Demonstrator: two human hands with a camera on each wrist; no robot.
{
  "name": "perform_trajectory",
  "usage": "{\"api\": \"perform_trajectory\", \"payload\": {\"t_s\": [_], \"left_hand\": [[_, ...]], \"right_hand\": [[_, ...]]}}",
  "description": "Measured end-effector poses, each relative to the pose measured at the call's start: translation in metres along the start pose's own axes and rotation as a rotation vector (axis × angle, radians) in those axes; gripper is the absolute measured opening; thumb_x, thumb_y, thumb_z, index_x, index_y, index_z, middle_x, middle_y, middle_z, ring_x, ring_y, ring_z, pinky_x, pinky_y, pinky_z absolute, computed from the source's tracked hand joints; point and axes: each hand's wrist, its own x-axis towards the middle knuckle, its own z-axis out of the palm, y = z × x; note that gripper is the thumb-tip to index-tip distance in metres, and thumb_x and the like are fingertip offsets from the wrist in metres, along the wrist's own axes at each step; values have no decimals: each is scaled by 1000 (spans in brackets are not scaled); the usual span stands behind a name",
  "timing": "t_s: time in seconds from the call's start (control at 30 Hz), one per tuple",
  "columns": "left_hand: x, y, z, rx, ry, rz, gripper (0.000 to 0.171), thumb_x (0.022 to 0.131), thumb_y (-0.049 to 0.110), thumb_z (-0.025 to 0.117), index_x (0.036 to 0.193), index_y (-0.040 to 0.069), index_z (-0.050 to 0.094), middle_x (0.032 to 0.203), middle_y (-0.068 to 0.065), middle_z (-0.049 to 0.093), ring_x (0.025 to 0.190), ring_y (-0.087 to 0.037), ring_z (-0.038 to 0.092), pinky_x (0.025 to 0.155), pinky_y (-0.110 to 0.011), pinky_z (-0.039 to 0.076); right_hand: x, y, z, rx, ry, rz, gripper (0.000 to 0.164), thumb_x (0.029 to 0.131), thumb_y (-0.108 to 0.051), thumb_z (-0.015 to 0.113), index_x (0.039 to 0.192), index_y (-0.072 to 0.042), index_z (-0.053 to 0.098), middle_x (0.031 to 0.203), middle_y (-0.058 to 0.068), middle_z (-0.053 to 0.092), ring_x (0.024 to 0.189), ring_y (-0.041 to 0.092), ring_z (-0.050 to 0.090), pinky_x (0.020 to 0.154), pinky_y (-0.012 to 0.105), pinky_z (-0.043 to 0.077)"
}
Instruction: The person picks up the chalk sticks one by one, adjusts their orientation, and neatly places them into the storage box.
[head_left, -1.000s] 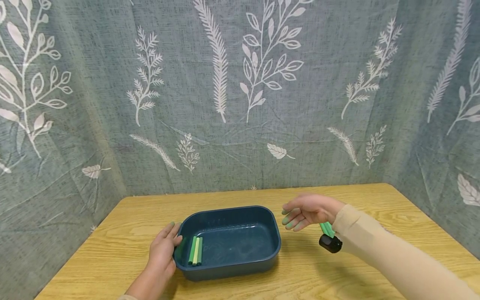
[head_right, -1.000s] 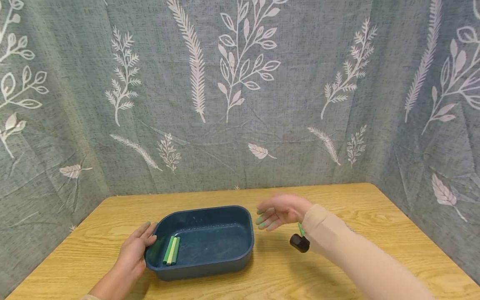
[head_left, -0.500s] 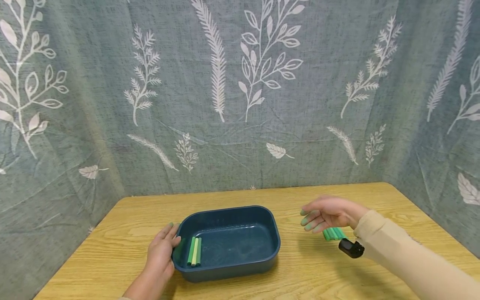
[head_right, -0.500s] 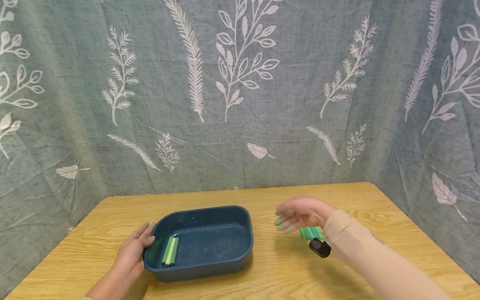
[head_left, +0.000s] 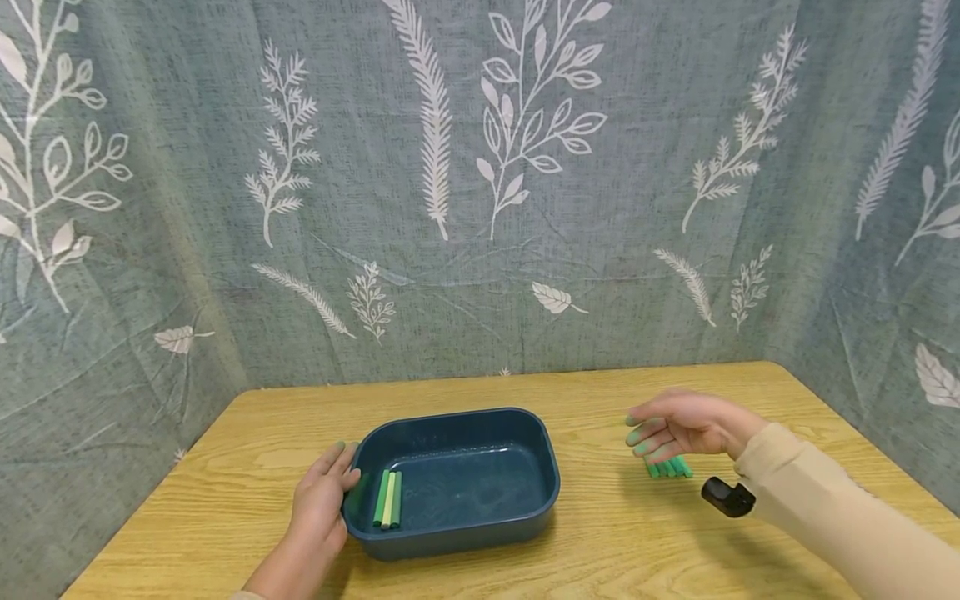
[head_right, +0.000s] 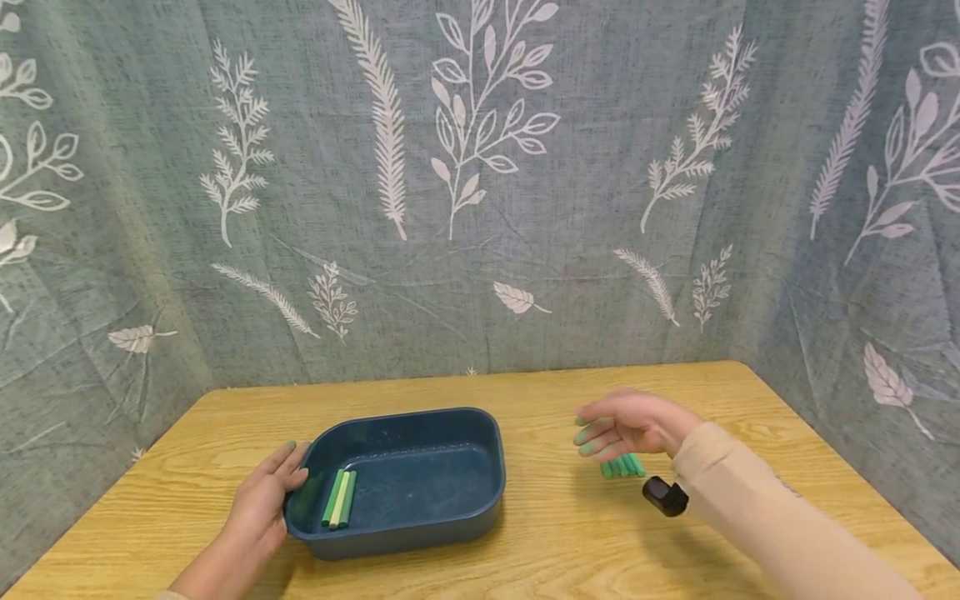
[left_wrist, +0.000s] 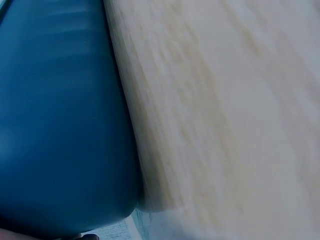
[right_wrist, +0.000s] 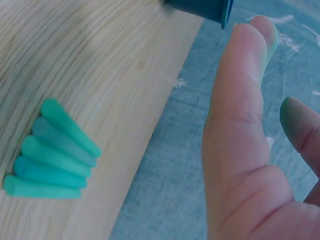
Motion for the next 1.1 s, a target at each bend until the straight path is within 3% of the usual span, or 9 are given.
{"api": "perform_trajectory", "payload": {"t_s": [0.2, 0.43, 0.77, 0.87, 0.97, 1.1], "left_hand": [[0, 1, 0, -3, 4, -5, 61, 104, -3, 27, 152, -1, -10, 159, -22, -3, 145, -36, -7, 116, -45, 17], [0, 1, 0, -5, 0, -4, 60, 104, -3, 26, 152, -1, -10, 159, -21, -3, 145, -35, -7, 116, -44, 17], [-1, -1, 2, -4, 8, -4, 62, 103, -6, 28, 152, -2, -9, 158, -23, -2, 145, -36, -7, 117, -45, 15], [-1, 0, 2, -1, 11, -6, 62, 103, -6, 28, 152, -2, -9, 158, -23, -2, 145, -36, -8, 117, -45, 15], [-1, 1, 3, 3, 13, -10, 61, 103, -5, 28, 152, -2, -9, 159, -22, -1, 145, -35, -8, 117, -45, 14], [-1, 1, 2, 5, 16, -9, 61, 103, -4, 28, 152, -2, -8, 159, -22, -1, 145, -35, -7, 117, -45, 14]], "right_hand": [[-5, 6, -12, 3, 23, 5, 43, 103, -17, 45, 135, 12, 41, 97, 10, 68, 80, 15, 69, 74, 29, 57], [-8, 14, -27, 12, 43, 16, 54, 104, -16, 44, 142, 18, 27, 99, 10, 68, 80, 15, 70, 73, 28, 57], [-7, 42, -48, 20, 152, 63, 62, 104, -17, 42, 145, 20, 12, 97, 9, 68, 81, 16, 68, 74, 29, 57], [-5, 49, -52, 1, 193, 90, 60, 103, -17, 45, 144, 19, 20, 93, 7, 68, 78, 17, 68, 73, 30, 58], [-2, 54, -56, -16, 208, 111, 49, 103, -17, 47, 138, 15, 37, 92, 7, 67, 77, 17, 67, 73, 31, 58], [4, 57, -58, -38, 219, 153, 27, 102, -20, 50, 109, 2, 64, 83, 4, 64, 70, 14, 65, 67, 28, 57]]}}
